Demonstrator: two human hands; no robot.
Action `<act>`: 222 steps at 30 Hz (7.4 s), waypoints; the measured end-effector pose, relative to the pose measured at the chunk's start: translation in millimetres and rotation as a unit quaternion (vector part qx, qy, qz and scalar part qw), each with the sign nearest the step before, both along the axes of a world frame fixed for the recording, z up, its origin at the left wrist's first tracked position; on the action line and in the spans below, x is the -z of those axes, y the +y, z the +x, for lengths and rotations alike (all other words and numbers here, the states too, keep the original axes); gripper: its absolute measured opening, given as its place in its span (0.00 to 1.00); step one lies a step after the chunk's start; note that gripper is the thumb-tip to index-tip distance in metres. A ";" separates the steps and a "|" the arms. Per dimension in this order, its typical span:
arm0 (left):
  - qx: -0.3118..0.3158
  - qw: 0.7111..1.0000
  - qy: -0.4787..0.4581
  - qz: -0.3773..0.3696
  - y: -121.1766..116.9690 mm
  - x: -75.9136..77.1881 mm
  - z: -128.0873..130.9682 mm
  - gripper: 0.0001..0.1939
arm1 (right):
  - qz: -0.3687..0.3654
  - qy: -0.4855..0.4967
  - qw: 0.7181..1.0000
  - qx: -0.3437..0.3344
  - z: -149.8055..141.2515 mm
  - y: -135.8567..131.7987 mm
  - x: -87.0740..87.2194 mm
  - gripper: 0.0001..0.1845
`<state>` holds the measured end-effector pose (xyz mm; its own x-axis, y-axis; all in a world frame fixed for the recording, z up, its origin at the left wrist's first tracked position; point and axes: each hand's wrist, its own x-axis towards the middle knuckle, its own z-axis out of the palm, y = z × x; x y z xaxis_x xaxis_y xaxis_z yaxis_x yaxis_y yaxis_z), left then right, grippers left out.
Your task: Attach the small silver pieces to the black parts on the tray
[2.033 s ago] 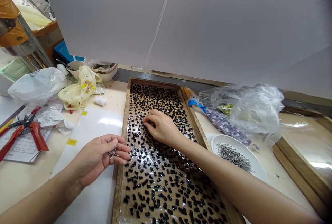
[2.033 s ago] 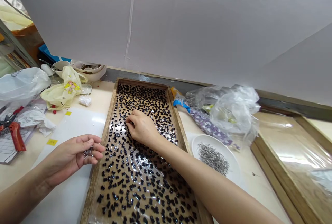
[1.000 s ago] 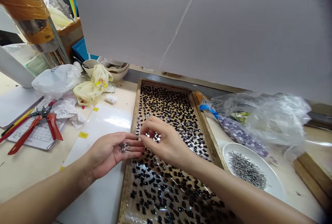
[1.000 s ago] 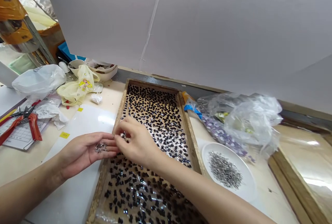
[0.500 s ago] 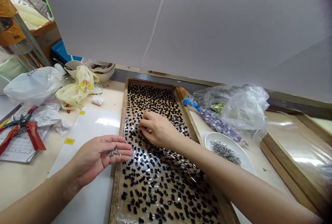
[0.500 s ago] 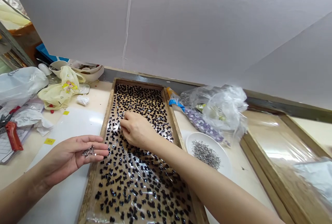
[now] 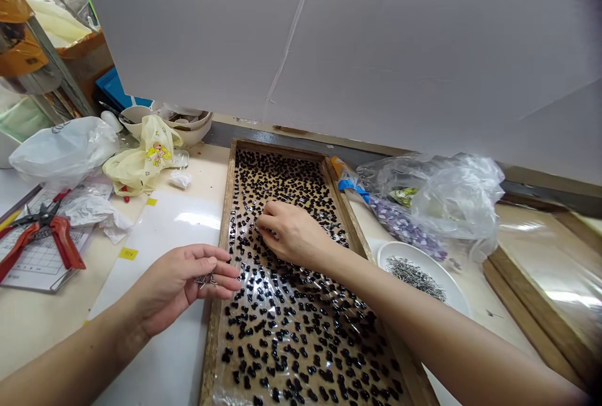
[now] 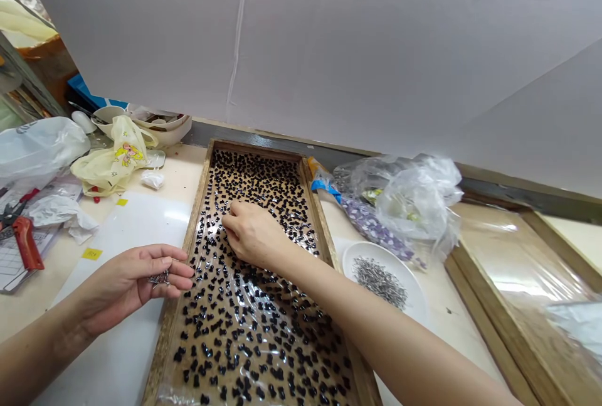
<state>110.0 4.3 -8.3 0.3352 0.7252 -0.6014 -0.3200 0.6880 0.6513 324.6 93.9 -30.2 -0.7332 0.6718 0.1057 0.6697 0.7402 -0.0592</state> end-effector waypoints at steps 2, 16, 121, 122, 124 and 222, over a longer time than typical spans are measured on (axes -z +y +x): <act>0.001 1.000 0.002 -0.001 -0.1 0.3 -0.4 0.07 | 0.002 -0.007 1.000 -0.001 -0.8 0.1 -0.1 0.08; -0.022 1.000 -0.005 -0.003 -1.4 -1.5 4.4 0.09 | -0.020 0.005 0.999 0.024 -1.8 -7.1 -13.0 0.06; -0.040 0.985 -0.165 -0.028 -3.6 0.9 3.2 0.20 | -0.259 0.253 0.932 0.012 -45.7 -56.1 -21.0 0.07; -0.039 0.986 -0.159 -0.027 -3.9 1.2 3.3 0.20 | -0.272 0.260 0.926 0.022 -45.4 -55.2 -22.2 0.08; -0.035 0.989 -0.145 -0.016 -4.6 1.5 3.6 0.17 | -0.285 0.268 0.920 0.031 -44.8 -54.1 -24.6 0.08; 0.018 0.997 0.010 0.069 -29.8 -25.4 52.9 0.13 | -0.184 0.331 0.917 0.125 -15.2 -91.7 -45.6 0.06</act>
